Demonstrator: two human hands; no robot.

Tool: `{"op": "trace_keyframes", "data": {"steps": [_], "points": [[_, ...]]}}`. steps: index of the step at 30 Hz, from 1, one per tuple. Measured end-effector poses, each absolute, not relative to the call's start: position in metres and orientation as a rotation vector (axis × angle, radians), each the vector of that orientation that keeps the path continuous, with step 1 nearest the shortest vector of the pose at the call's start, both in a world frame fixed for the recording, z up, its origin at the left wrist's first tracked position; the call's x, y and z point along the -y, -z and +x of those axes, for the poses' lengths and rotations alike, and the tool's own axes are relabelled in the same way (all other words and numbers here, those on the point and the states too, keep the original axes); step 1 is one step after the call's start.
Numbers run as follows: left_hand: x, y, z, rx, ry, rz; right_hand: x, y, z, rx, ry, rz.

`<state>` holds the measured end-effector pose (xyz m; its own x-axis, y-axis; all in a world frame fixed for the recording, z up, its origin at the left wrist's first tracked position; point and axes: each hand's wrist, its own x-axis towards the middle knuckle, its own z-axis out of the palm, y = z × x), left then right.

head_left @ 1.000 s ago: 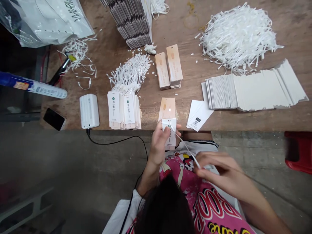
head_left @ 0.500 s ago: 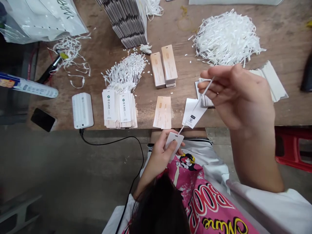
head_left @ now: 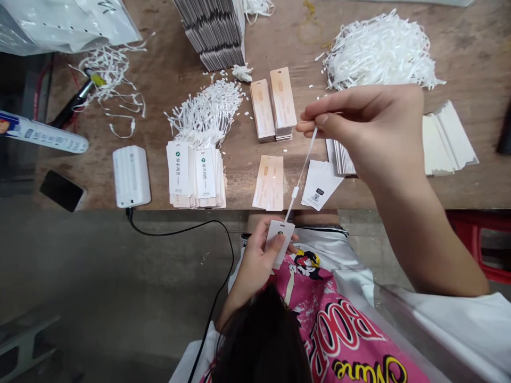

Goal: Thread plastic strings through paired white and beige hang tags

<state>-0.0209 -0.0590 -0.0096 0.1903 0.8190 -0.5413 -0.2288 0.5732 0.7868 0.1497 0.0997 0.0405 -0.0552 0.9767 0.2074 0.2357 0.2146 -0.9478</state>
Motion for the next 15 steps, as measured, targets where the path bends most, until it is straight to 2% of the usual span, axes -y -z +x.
{"op": "trace_keyframes", "data": {"steps": [6, 15], "points": [[0.059, 0.012, -0.031, -1.174, -0.86, 0.603, -0.112, -0.055, 0.155, 2.198, -0.43, -1.217], [0.062, 0.025, -0.051, -1.241, -0.939, 0.525, -0.162, -0.075, 0.138, 2.604, -0.231, -1.16]]}}
